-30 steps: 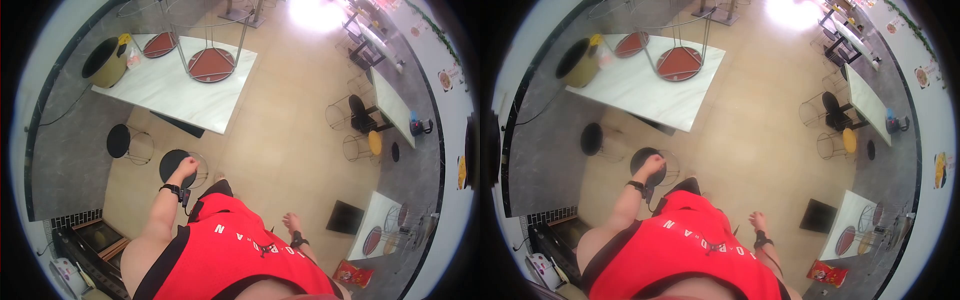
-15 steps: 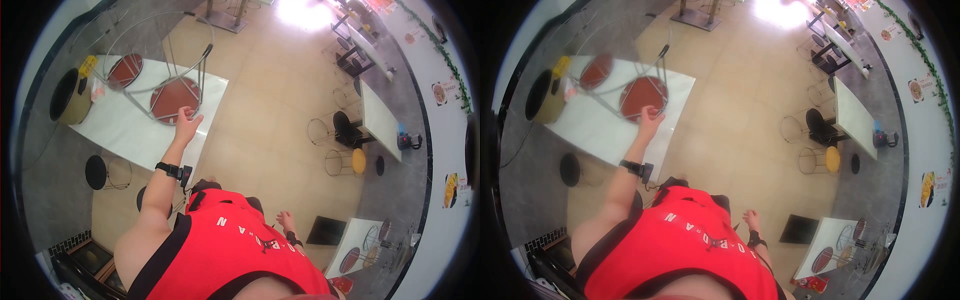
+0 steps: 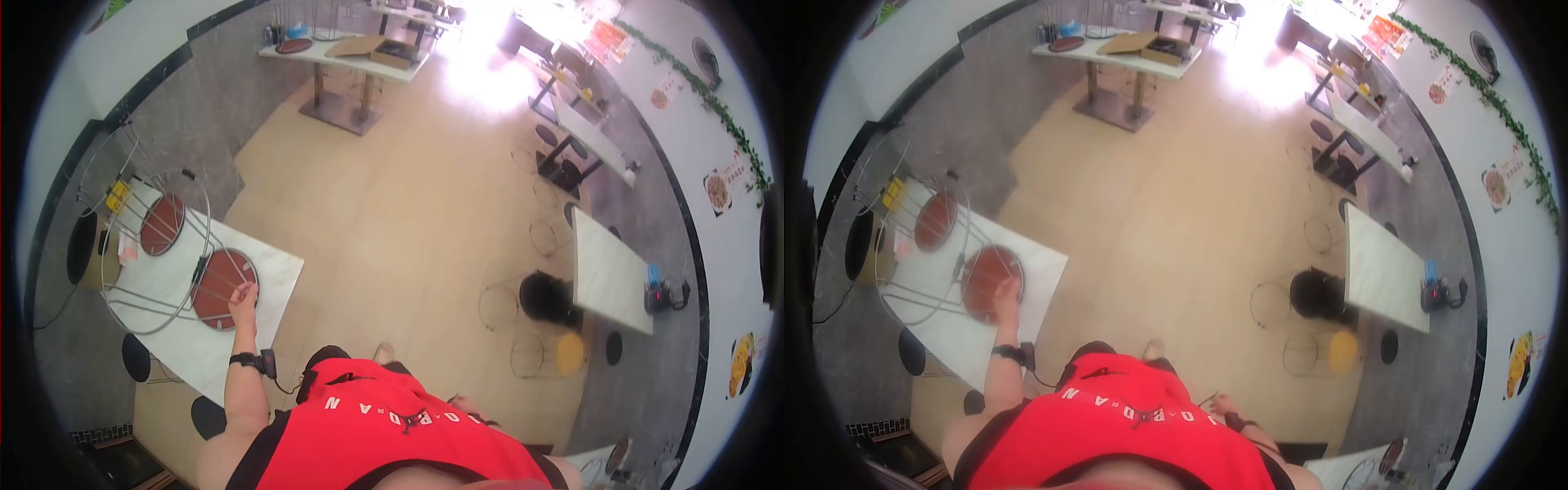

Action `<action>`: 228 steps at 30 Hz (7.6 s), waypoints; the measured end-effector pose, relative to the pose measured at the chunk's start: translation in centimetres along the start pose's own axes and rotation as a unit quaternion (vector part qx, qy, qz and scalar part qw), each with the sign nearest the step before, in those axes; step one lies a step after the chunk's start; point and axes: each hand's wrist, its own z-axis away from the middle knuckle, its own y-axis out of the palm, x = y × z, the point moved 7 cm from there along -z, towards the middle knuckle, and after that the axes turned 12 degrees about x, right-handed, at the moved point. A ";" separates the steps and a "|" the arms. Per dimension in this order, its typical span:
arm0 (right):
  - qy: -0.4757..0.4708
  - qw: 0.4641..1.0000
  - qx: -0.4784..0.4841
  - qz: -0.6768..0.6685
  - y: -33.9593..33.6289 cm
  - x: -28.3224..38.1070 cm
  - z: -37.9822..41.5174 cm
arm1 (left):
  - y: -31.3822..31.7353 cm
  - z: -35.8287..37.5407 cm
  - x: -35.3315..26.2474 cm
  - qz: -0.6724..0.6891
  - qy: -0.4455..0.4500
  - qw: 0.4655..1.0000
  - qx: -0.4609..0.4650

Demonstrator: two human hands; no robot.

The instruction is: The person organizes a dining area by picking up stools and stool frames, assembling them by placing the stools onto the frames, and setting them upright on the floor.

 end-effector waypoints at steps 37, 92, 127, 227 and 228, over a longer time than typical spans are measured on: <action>-0.636 0.461 0.322 0.528 17.3 77.8 -22.3 | 14.7 -13.5 -11.9 0.121 -0.123 0.977 -0.122; -0.427 0.591 0.271 0.628 30.0 86.3 -56.2 | 0.7 -10.9 1.6 -0.415 -0.368 0.719 -0.419; -0.731 0.331 0.163 0.573 26.7 99.7 -21.4 | 0.1 -10.4 0.6 -0.382 -0.363 0.724 -0.445; -0.220 0.973 -0.013 0.065 -36.7 128.7 -54.7 | 35.7 -132.1 -44.1 -0.226 0.203 0.940 -0.156; -0.248 0.961 -0.006 0.124 -35.8 130.6 -54.3 | 35.7 -133.2 -44.1 -0.224 0.203 0.941 -0.151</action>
